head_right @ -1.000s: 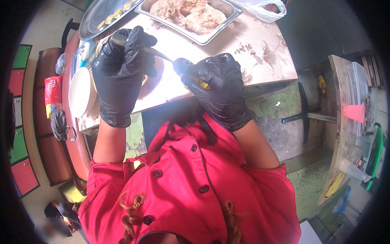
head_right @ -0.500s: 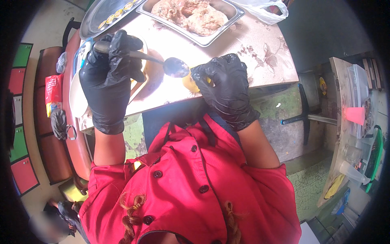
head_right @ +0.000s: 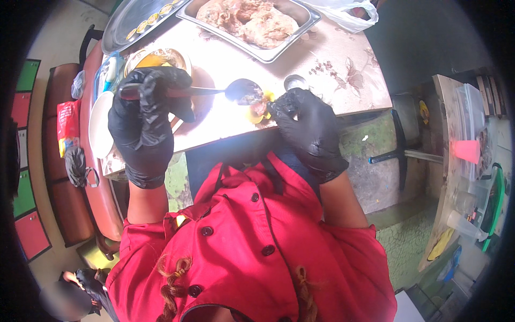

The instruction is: The person assembles small food portions by placing yellow circular discs into metal molds, adding a spoonful of meat mixture, and pressing the edges to seal. They repeat this process multiple times and place the finished items on a tray.

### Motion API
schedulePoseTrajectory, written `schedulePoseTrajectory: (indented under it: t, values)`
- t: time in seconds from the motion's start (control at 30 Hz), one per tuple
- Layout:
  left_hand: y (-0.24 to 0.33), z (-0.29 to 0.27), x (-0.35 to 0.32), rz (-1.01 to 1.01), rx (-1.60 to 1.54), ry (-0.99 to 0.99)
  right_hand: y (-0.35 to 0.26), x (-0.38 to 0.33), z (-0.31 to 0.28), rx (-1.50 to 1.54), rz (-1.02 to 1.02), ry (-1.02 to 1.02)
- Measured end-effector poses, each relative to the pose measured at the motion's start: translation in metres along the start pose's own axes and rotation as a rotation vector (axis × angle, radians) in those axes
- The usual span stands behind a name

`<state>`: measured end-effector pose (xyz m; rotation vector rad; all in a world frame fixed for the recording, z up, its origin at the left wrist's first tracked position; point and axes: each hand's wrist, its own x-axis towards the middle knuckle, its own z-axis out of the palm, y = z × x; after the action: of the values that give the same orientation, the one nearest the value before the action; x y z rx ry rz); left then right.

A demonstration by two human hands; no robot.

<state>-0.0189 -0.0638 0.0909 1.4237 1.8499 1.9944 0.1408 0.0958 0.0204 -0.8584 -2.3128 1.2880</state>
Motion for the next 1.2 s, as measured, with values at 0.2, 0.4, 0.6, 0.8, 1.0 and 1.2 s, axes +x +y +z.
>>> schedulePoseTrajectory:
  t: [0.2,0.4,0.6,0.8,1.0,1.2]
  values:
    - [-0.008,-0.001,0.003,0.118,0.176,-0.091,0.011,0.001,0.008,0.077,0.072,-0.012]
    - [-0.008,-0.003,0.000,0.105,0.232,-0.076,0.008,0.003,0.000,0.233,0.219,-0.059]
    - [-0.007,-0.003,-0.005,-0.047,-0.020,0.198,0.002,0.009,0.002,0.121,0.077,-0.001]
    - [-0.005,-0.028,0.022,-0.215,-0.111,0.405,-0.003,0.012,-0.019,0.065,-0.017,0.179]
    - [-0.037,-0.019,0.095,-0.005,0.021,0.149,0.007,0.058,-0.041,0.060,-0.112,0.201]
    - [-0.086,0.034,0.150,0.441,0.703,-0.143,-0.015,0.075,-0.036,0.027,0.039,0.068]
